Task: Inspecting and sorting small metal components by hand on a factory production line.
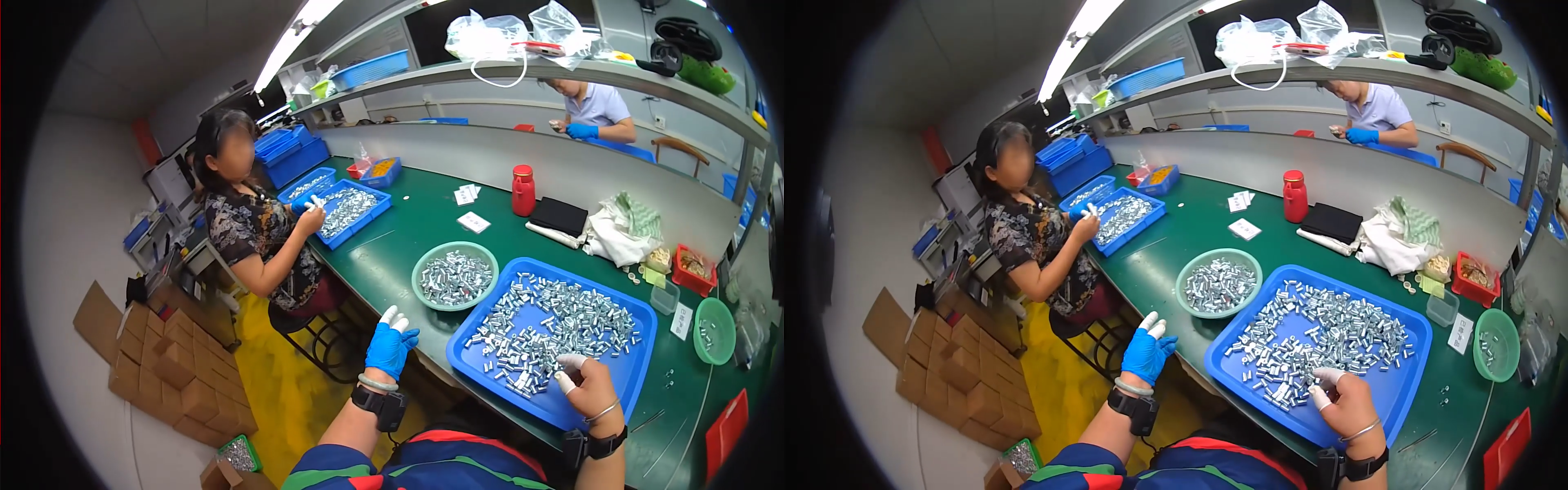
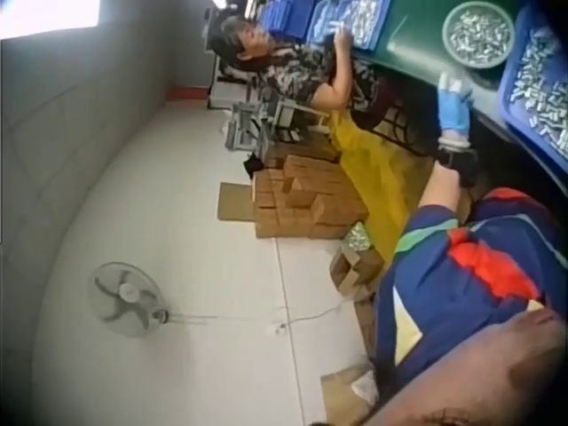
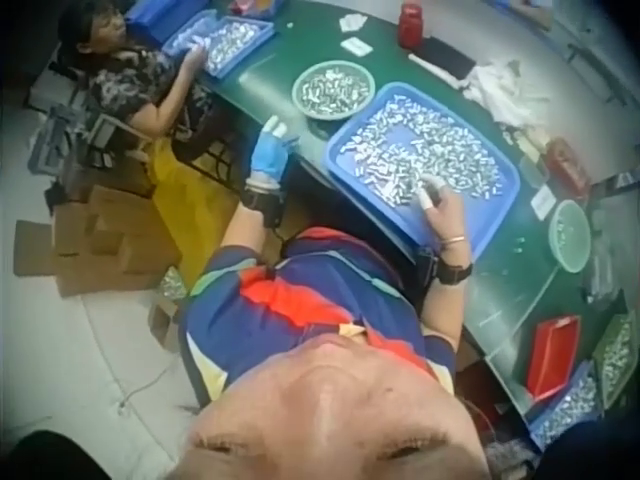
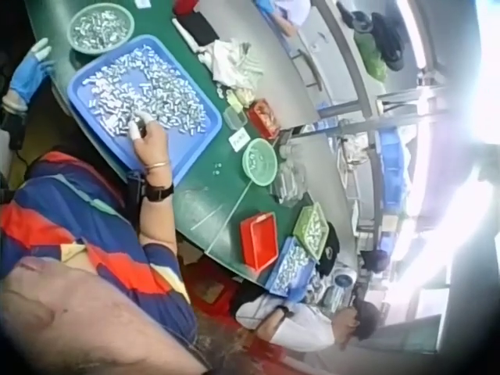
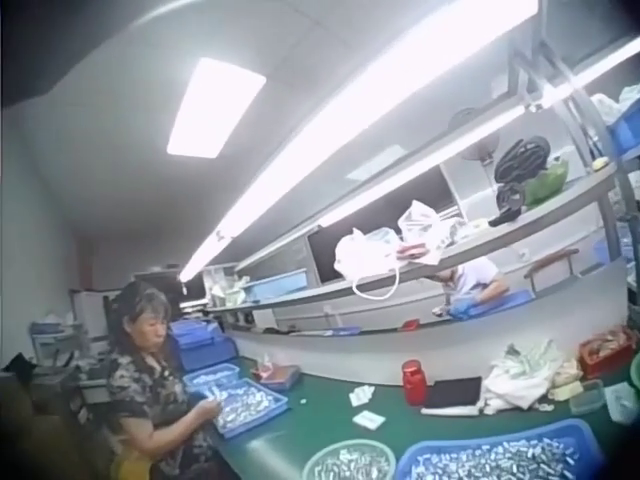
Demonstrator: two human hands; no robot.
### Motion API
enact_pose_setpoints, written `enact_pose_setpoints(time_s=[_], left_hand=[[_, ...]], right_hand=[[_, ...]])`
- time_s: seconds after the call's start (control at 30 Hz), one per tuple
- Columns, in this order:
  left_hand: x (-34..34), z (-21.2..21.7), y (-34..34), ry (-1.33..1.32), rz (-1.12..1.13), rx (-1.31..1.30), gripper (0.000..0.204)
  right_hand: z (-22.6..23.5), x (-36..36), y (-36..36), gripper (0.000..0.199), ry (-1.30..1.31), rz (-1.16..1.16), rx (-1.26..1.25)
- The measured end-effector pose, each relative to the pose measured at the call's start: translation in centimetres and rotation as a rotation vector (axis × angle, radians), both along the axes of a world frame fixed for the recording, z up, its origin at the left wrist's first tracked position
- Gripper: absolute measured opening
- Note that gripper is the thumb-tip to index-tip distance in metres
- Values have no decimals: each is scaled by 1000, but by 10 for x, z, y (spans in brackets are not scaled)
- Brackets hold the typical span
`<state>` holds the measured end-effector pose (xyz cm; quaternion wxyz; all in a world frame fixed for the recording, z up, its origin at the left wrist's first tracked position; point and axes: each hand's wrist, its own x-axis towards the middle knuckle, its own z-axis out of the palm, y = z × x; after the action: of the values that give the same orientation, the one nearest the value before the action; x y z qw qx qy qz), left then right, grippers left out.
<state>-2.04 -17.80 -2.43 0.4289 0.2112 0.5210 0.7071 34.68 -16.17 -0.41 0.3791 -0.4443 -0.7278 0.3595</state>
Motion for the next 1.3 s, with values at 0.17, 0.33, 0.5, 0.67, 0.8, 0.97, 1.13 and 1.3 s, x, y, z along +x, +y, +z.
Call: enact_pose_setpoints(time_s=[0.17,0.33,0.5,0.67,0.8,0.97,1.13,1.3], left_hand=[[-2,-1,-14,-110,-34,-15,53],[0,-17,16,-251,-107,28,45],[4,-26,54,-338,-194,24,32],[11,-38,71,-423,-168,70,18],[4,-39,81,-430,-177,46,14],[-14,-39,96,-330,-169,38,16],[-25,-39,105,-329,41,63,18],[-37,-47,114,-311,69,50,19]], right_hand=[[1,-3,-1,26,62,18,-27],[3,-7,1,26,92,40,-15],[3,-3,0,28,43,22,-36],[-7,6,-4,27,28,-5,-60],[-7,3,-7,26,-4,-26,-91],[1,-6,-2,26,-100,-33,-32],[-3,-5,0,26,-106,-26,-29],[-3,-1,-2,26,-122,-43,-20]])
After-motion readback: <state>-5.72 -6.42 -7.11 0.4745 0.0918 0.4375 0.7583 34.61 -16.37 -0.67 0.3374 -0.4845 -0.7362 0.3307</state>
